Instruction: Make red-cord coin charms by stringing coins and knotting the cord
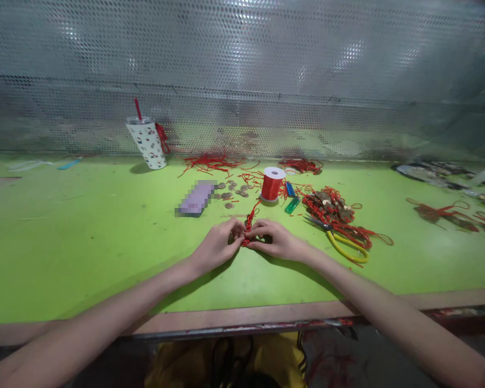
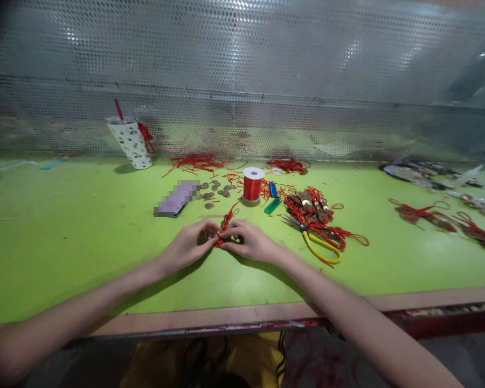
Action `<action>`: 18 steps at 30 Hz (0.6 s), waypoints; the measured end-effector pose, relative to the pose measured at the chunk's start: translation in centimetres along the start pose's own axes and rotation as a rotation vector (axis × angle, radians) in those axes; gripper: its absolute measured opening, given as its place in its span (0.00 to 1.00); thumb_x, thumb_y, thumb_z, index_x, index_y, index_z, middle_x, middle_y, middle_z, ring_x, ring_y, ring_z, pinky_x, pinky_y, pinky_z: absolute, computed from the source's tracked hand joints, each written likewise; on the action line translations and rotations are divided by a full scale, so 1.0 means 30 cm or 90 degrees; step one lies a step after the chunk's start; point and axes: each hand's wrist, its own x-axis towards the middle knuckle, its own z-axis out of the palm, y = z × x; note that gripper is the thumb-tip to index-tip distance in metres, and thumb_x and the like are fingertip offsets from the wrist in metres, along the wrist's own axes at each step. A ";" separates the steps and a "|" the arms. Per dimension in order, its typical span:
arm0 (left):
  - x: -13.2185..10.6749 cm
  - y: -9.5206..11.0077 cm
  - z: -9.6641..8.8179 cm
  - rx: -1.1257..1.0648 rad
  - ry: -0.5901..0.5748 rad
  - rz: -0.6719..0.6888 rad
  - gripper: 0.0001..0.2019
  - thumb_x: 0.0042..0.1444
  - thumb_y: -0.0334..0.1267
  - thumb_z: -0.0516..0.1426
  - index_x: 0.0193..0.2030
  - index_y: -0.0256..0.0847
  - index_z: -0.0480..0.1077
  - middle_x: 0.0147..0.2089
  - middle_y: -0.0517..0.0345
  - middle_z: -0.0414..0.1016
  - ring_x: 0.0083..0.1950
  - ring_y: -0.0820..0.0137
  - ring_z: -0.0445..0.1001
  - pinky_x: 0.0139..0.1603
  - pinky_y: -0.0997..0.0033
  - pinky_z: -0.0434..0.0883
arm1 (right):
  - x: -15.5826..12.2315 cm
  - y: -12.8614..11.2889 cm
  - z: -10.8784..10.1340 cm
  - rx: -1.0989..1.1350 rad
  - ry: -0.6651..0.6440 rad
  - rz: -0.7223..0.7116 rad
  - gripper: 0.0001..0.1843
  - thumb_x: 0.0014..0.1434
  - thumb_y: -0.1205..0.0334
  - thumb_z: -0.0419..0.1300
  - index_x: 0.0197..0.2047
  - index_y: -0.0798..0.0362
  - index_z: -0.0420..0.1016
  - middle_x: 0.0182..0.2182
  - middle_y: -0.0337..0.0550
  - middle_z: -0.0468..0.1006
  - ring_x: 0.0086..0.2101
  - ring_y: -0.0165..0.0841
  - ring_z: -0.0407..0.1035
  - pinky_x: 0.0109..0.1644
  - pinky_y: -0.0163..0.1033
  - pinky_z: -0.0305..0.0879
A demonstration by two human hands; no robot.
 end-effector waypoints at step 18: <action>0.005 -0.024 0.020 -0.138 0.022 -0.120 0.09 0.57 0.38 0.58 0.43 0.37 0.72 0.32 0.57 0.75 0.33 0.68 0.72 0.34 0.69 0.68 | 0.001 0.002 0.000 -0.004 0.002 -0.004 0.12 0.66 0.58 0.64 0.49 0.52 0.83 0.39 0.48 0.79 0.40 0.37 0.73 0.46 0.42 0.68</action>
